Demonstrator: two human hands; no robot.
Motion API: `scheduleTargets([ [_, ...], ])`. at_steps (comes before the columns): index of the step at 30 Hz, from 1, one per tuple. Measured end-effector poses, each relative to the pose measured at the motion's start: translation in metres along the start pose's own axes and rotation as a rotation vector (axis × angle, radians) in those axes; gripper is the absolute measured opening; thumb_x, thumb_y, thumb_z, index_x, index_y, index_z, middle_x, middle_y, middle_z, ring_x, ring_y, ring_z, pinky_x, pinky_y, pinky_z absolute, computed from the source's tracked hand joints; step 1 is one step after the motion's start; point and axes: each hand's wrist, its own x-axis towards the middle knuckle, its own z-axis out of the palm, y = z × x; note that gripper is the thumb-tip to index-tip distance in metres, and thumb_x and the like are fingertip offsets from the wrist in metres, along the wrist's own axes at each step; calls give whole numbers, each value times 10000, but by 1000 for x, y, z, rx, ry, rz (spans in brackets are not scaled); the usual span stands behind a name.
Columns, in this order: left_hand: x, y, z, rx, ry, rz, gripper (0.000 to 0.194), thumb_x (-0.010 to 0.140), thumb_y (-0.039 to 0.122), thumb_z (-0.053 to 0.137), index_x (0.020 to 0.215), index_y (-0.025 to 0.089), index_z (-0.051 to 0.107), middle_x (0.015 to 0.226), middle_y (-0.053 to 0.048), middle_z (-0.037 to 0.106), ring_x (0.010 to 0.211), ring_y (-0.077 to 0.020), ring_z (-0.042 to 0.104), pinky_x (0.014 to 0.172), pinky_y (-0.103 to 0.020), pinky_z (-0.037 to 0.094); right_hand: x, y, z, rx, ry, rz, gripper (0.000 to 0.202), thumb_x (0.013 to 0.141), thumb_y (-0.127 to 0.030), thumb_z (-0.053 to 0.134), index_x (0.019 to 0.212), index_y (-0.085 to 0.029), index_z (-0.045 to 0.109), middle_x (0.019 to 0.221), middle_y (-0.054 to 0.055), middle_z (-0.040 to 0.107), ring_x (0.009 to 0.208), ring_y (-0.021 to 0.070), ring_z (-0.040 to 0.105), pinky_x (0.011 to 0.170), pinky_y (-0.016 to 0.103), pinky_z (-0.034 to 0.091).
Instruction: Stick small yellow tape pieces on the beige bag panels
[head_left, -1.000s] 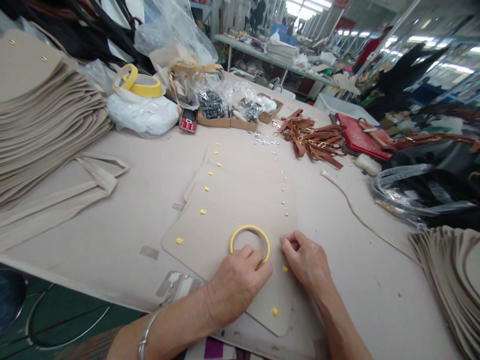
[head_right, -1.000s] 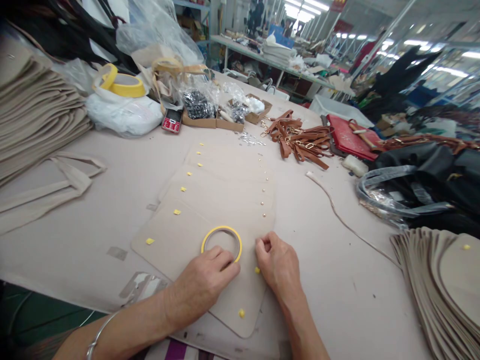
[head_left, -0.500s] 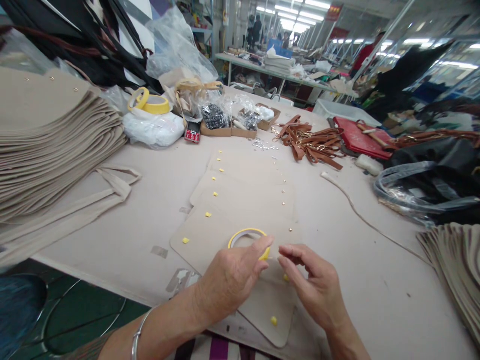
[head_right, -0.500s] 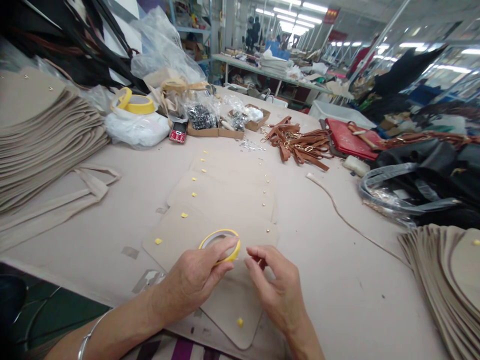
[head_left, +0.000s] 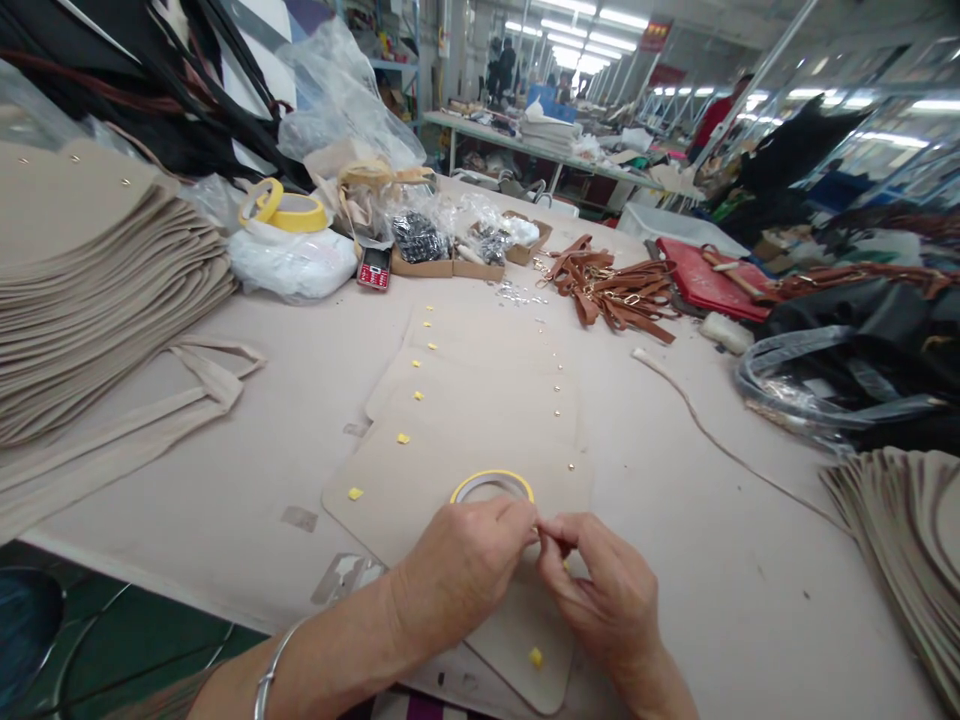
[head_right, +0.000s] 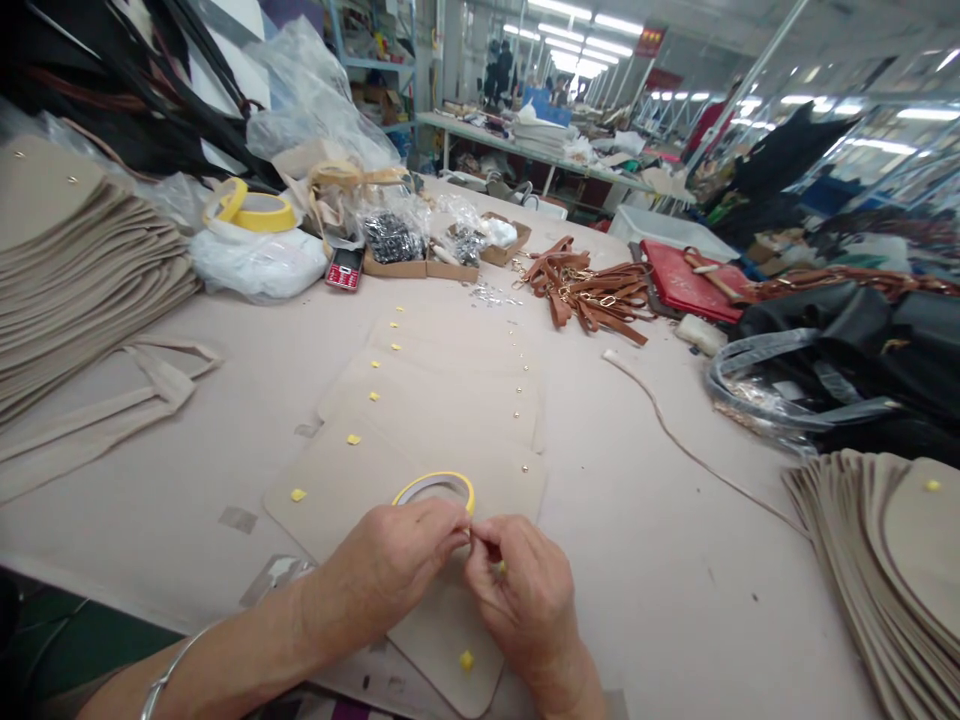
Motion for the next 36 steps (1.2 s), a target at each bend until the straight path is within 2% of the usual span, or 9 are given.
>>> scheduleTargets([
  [4, 13, 1, -3, 110, 47, 73, 160, 937, 146, 378, 877, 200, 516, 720, 6, 525, 602, -155, 497, 512, -255, 381, 6, 1, 1, 236, -39, 460, 107, 796, -224, 583, 719, -191, 650, 568, -13, 625, 481, 110, 565, 474, 204, 449],
  [7, 20, 2, -4, 130, 113, 149, 192, 938, 134, 348, 879, 203, 517, 713, 8, 497, 572, -152, 453, 483, -261, 344, 12, 15, 0, 505, -48, 798, 215, 766, -363, 623, 658, -177, 631, 489, -17, 588, 425, 117, 530, 417, 215, 435],
  [9, 23, 1, -2, 154, 121, 174, 177, 940, 134, 361, 868, 196, 511, 716, 7, 495, 588, -154, 451, 500, -267, 358, 15, 33, -3, 575, -52, 921, 264, 730, -417, 666, 663, -164, 633, 495, -12, 589, 429, 117, 532, 428, 224, 451],
  [12, 26, -7, 4, 279, 41, 122, 133, 938, 147, 422, 845, 186, 509, 750, -10, 523, 661, -171, 484, 566, -280, 411, 18, 62, -7, 547, -77, 1014, 340, 701, -472, 708, 752, -138, 673, 568, 9, 626, 460, 116, 555, 454, 229, 475],
  [17, 27, -22, 17, 422, -120, 58, 71, 906, 169, 513, 837, 186, 510, 834, -48, 552, 769, -220, 507, 607, -318, 459, 21, 83, -5, 423, -163, 981, 400, 733, -521, 671, 813, -129, 692, 601, 15, 634, 500, 120, 570, 499, 234, 498],
  [24, 25, -25, 20, 396, -144, 63, 67, 899, 176, 522, 837, 188, 498, 838, -49, 528, 779, -227, 491, 607, -328, 459, 31, 81, 4, 57, -282, 797, 347, 807, -493, 557, 794, -173, 690, 569, 6, 631, 477, 139, 556, 473, 241, 452],
  [29, 25, -26, 19, 384, -149, 38, 66, 903, 163, 505, 840, 184, 508, 847, -56, 527, 784, -230, 489, 614, -336, 462, 29, 81, 3, -120, -246, 751, 333, 808, -464, 570, 989, -192, 639, 524, -29, 616, 479, 166, 590, 505, 263, 451],
  [32, 24, -27, 17, 370, -156, 33, 79, 912, 154, 480, 846, 181, 514, 854, -60, 530, 788, -230, 489, 619, -340, 466, 22, 77, -1, -92, -207, 757, 321, 824, -491, 558, 903, -194, 648, 551, -6, 644, 488, 168, 600, 519, 270, 466],
  [36, 24, -26, 13, 350, -176, 21, 70, 904, 161, 503, 838, 182, 509, 853, -57, 532, 785, -233, 487, 620, -344, 472, 15, 72, 0, -133, -200, 638, 302, 861, -446, 518, 846, -205, 698, 772, 51, 734, 659, 185, 660, 652, 284, 489],
])
